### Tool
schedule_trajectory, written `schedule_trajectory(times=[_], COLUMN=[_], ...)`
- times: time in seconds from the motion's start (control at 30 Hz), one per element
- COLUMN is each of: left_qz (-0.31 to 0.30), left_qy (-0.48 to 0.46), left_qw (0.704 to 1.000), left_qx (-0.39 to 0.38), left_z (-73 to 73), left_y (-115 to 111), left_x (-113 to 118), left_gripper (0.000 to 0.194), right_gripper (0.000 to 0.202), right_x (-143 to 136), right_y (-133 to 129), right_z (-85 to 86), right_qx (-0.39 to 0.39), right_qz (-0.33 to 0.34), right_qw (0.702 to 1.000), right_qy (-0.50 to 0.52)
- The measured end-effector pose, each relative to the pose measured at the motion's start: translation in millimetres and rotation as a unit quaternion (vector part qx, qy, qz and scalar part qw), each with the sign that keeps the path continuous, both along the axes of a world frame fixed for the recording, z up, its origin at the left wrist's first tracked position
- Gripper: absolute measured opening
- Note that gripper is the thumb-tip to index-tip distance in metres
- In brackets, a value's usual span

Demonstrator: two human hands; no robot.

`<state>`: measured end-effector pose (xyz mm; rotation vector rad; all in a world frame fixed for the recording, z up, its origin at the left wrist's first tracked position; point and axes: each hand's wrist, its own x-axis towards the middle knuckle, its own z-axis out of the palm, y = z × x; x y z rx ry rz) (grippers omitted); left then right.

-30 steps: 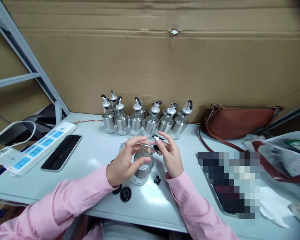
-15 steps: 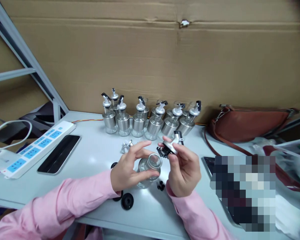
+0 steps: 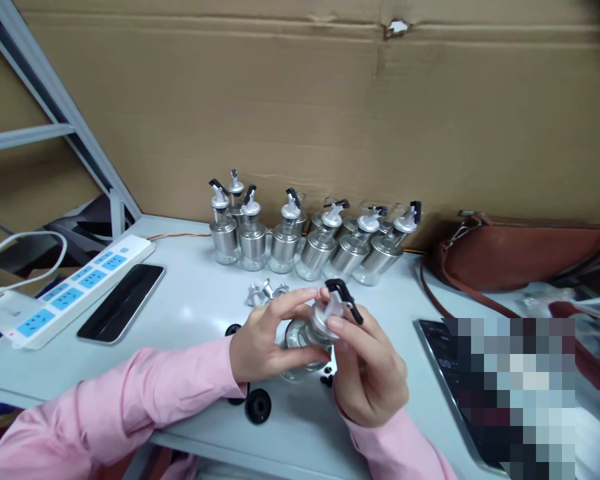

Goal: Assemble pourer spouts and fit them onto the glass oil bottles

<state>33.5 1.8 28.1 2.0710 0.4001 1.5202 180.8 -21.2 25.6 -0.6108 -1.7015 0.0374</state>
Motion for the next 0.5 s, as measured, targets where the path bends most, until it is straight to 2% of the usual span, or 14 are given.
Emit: schedule_trajectory(times=[0.13,0.27,0.5], left_qz=[0.016,0.025,0.038], left_qy=[0.019,0.030,0.042], left_qw=[0.999,0.997,0.996], left_qx=[0.028,0.059,0.075], left_z=[2.3,5.7,5.9], left_y=[-0.1,0.3,1.1], left_x=[-1.5,-2.6,-4.2], left_gripper=[0.063,0.050,0.045], right_gripper=[0.058,0.067,0.068], right_x=[-2.2,-5.0,-8.7], right_y=[-2.6,-6.6,-6.7], right_z=[1.3,-1.0,-3.1], right_qx=[0.016,-0.011,-0.022], right_qz=[0.031,0.051,0.057], right_qw=[0.999,0.998,0.997], right_qy=[0.005,0.031,0.044])
